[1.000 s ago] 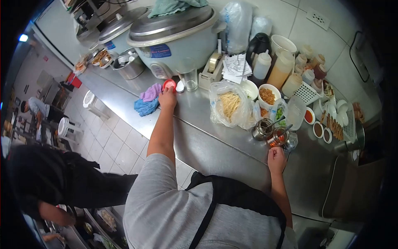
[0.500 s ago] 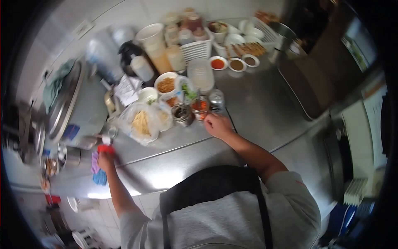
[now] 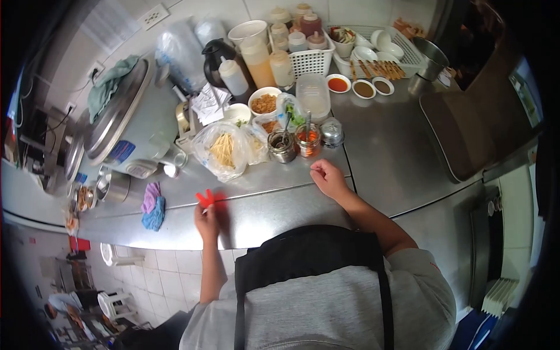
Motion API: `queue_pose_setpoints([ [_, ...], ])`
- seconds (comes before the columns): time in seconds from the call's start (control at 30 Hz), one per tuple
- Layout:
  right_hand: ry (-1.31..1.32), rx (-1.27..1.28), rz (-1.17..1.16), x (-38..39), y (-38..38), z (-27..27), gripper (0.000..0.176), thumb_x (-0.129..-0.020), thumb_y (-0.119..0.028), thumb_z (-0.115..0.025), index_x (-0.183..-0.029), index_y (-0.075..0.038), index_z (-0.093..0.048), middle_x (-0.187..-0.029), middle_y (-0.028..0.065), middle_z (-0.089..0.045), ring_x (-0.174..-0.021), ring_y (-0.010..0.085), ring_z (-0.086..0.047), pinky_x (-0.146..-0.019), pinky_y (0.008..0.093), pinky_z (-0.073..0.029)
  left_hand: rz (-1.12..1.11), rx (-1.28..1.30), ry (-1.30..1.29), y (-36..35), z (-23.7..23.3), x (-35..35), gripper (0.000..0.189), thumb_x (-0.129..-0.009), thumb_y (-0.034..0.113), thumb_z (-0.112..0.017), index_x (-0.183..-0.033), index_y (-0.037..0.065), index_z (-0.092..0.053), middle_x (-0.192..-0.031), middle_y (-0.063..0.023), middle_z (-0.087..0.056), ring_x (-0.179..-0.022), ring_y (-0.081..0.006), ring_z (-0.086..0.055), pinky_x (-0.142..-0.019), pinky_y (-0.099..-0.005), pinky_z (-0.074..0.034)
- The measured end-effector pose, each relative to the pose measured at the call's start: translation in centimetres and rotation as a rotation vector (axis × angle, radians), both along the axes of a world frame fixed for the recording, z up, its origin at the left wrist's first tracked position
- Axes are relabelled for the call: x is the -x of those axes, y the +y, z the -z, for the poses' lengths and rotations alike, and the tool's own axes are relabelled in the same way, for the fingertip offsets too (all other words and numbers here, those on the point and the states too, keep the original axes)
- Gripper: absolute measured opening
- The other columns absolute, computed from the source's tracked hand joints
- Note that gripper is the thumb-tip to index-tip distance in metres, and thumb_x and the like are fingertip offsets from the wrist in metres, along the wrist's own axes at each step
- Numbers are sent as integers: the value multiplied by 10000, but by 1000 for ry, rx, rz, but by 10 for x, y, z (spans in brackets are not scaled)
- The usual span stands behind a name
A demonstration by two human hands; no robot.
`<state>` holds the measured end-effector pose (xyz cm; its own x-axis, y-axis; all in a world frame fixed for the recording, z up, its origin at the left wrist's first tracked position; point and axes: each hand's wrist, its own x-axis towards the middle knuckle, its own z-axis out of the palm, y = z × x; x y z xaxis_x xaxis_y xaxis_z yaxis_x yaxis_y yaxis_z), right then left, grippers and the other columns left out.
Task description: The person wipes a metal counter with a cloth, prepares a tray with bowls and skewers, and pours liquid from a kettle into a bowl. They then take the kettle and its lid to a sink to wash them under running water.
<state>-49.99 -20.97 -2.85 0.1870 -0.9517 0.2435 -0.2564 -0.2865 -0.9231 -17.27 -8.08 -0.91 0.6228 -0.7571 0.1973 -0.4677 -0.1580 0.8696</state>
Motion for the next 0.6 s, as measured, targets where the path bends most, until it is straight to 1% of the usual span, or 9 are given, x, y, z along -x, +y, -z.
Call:
queue_pose_setpoints([
  [0.07, 22, 37, 55, -2, 2, -10, 214, -690, -110, -625, -862, -53, -511, -819, 85, -557, -656, 199, -555, -565, 298, -441, 99, 1, -259, -5, 7, 21, 206, -775, 90, -568, -964, 10, -551, -936, -118, -576, -853, -223, -555, -763, -314, -420],
  [0.1, 32, 55, 81, -2, 2, -17, 252, -682, -109, -636, -886, -46, -502, -856, 92, -549, -686, 202, -554, -584, 292, -444, 190, 47, -399, -10, 12, 30, 239, -741, 75, -592, -971, 23, -551, -987, -153, -559, -931, -278, -529, -806, -342, -407],
  [0.13, 71, 161, 77, -1, -1, -27, 306, -673, -130, -650, -921, -47, -491, -892, 103, -533, -741, 218, -543, -632, 303, -438, 276, 17, -527, -16, 3, 45, 261, -707, 63, -616, -955, 17, -551, -1032, -169, -535, -965, -313, -504, -831, -362, -399],
  [0.17, 108, 266, 71, 1, -8, -39, 360, -664, -151, -663, -956, -48, -480, -928, 114, -517, -796, 234, -531, -679, 314, -432, 338, -12, -523, -22, -3, 59, 276, -671, 58, -638, -929, 10, -552, -1065, -174, -515, -978, -335, -487, -835, -386, -397],
  [0.2, 141, 372, 67, 0, -15, -52, 414, -655, -172, -677, -992, -49, -470, -964, 125, -502, -851, 250, -519, -727, 326, -427, 378, 33, -567, -30, -9, 72, 250, -625, 77, -653, -834, 13, -532, -1023, -191, -518, -934, -371, -493, -793, -413, -409],
  [0.3, 447, 487, 261, -7, -32, -87, 578, -625, -243, -706, -1092, -44, -429, -1046, 144, -482, -996, 296, -455, -863, 382, -358, 468, 69, -703, -49, -9, 94, 224, -620, 132, -668, -772, 49, -526, -1066, -191, -496, -984, -386, -461, -813, -452, -387],
  [0.4, 552, 254, 173, -9, -50, -87, 732, -595, -296, -722, -1190, -65, -364, -1130, 162, -448, -1091, 321, -392, -929, 423, -294, 471, 12, -723, -58, -4, 101, 232, -626, 155, -667, -776, 48, -526, -1101, -206, -472, -1014, -385, -443, -835, -445, -376],
  [0.43, 564, 184, 116, -10, -54, -89, 782, -591, -300, -725, -1228, -69, -335, -1174, 169, -436, -1114, 333, -386, -936, 426, -298, 471, -4, -720, -62, -4, 101, 237, -628, 162, -667, -780, 47, -526, -1111, -211, -465, -1022, -385, -438, -841, -443, -373],
  [0.6, 536, 119, 47, -15, -60, -74, 797, -603, -280, -723, -1254, -77, -310, -1188, 175, -435, -1106, 333, -402, -930, 416, -314, 450, -70, -580, -58, -3, 98, 294, -626, 185, -673, -839, 43, -527, -1115, -228, -458, -1024, -376, -440, -850, -422, -373],
])
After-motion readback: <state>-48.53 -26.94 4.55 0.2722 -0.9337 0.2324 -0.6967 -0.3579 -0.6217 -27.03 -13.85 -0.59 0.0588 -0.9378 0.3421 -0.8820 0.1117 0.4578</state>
